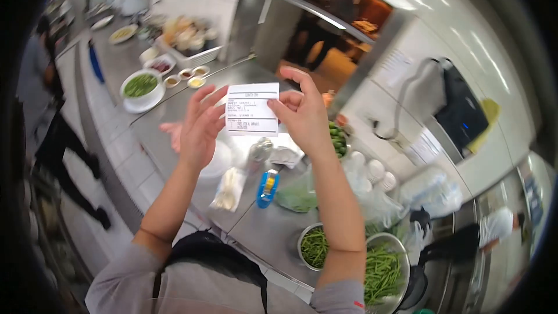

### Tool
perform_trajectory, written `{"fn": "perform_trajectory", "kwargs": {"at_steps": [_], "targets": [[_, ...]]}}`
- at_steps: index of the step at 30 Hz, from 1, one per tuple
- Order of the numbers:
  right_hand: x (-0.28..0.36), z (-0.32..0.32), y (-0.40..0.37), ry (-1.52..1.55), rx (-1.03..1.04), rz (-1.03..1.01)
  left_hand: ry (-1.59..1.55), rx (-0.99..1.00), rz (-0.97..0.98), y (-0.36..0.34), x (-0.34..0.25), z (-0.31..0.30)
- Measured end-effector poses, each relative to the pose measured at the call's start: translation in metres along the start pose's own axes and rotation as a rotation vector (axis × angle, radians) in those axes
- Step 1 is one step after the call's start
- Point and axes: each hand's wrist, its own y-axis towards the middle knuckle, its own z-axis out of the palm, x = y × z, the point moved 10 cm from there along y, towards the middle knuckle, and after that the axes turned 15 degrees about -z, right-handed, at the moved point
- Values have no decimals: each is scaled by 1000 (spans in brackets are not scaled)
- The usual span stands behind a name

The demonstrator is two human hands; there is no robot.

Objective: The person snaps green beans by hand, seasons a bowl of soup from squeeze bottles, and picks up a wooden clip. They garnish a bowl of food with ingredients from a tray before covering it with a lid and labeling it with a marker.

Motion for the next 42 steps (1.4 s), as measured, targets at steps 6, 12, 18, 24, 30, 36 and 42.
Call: {"fn": "perform_trajectory", "kwargs": {"at_steps": [6,12,18,24,30,36,42], "targets": [[-63,76,-10,286,-84,51,451,-185,-197,-13,-22,-83],[-136,140,-56,-420,134,-33,335,-330,-147,-24,-77,-150],[-170,242,-52,-226,188,182,344,-331,-188,-25,-126,-225],[-171,380,-10,675,-57,381,627,-338,-164,-48,-178,-301],[-187,483,33,616,76,409,677,-398,-98,-55,-258,-381],[-207,507,146,335,193,227,696,-533,-161,-31,-318,-457],[-259,476,338,-49,144,-176,788,-511,-214,22,-357,-530]]}}
